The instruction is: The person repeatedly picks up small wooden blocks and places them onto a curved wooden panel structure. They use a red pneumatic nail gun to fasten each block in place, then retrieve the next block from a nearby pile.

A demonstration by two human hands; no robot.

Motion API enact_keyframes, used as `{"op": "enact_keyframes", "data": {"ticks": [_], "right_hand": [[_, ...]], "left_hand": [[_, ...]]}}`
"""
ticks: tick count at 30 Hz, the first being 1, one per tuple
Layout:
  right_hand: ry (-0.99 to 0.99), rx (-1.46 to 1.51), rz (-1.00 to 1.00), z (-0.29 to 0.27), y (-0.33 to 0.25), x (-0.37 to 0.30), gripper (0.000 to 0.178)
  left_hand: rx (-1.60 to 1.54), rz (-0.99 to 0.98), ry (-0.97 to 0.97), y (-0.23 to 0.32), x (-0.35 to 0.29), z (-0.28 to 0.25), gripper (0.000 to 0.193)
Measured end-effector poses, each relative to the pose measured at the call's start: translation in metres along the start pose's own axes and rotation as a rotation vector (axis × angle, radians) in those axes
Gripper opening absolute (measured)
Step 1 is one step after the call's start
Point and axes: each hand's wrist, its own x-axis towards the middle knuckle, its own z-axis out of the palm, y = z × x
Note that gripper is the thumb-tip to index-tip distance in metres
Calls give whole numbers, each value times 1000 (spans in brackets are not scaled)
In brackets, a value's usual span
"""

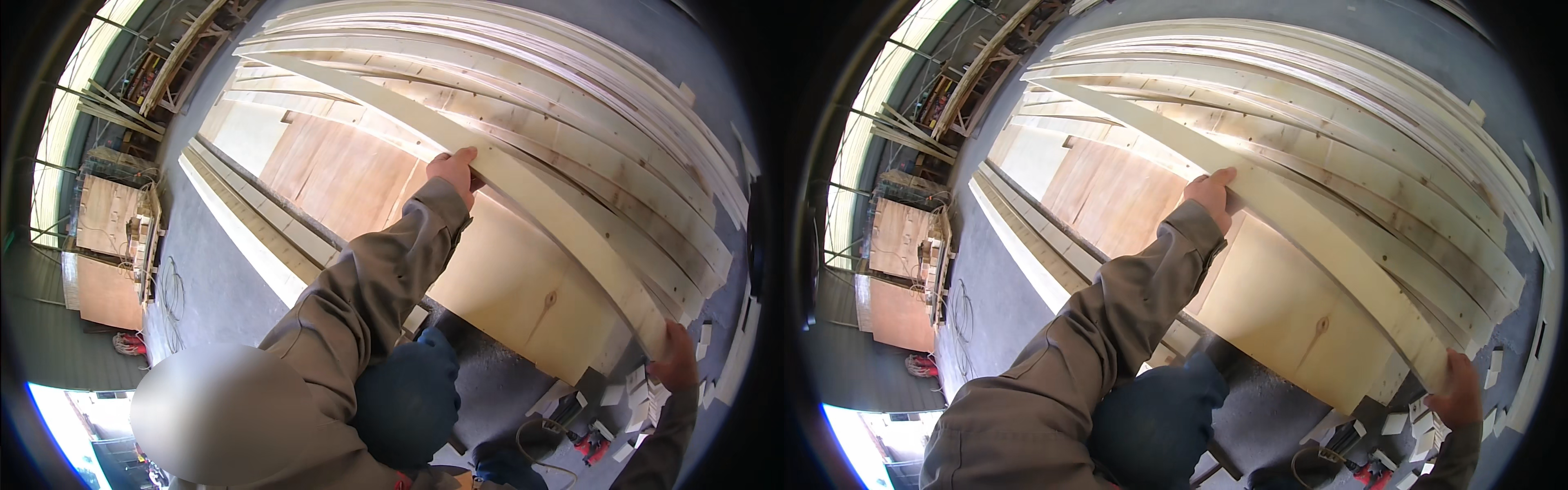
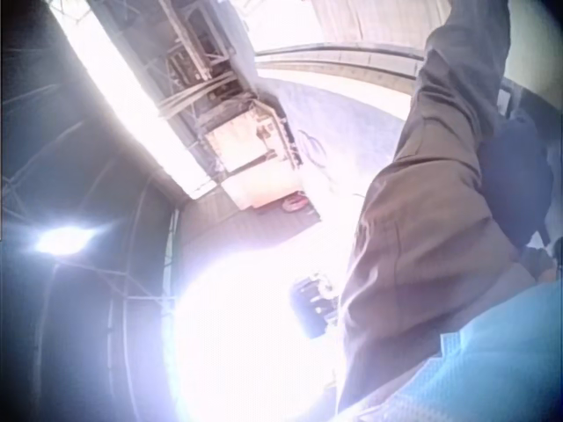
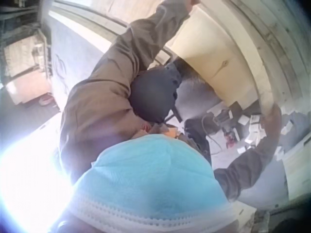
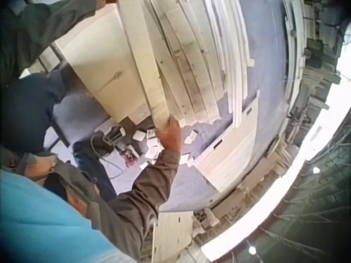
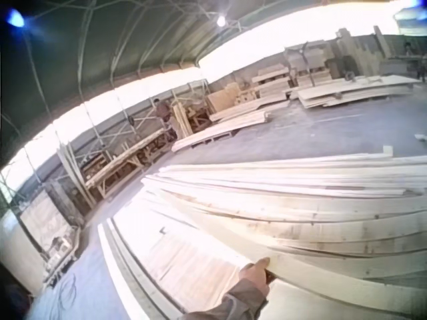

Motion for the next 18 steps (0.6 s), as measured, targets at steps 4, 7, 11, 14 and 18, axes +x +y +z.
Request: {"op": "enact_keyframes", "data": {"ticks": [4,7,11,14,18], "right_hand": [[-107,-27,54,11,-8,-13,87],[-36,-83,53,13,-29,-29,89],[105,-21,7,10,-38,-45,84],[173,-3,17,-3,-35,-48,83],[179,-82,-13,-16,-43,-42,79]], "left_hand": [[64,55,-17,5,-1,-22,24],[-14,38,-61,5,-9,-30,24],[-80,35,-126,19,-24,-32,25],[-113,25,-159,17,-40,-37,26],[-83,10,-164,18,-63,-62,27]]}}
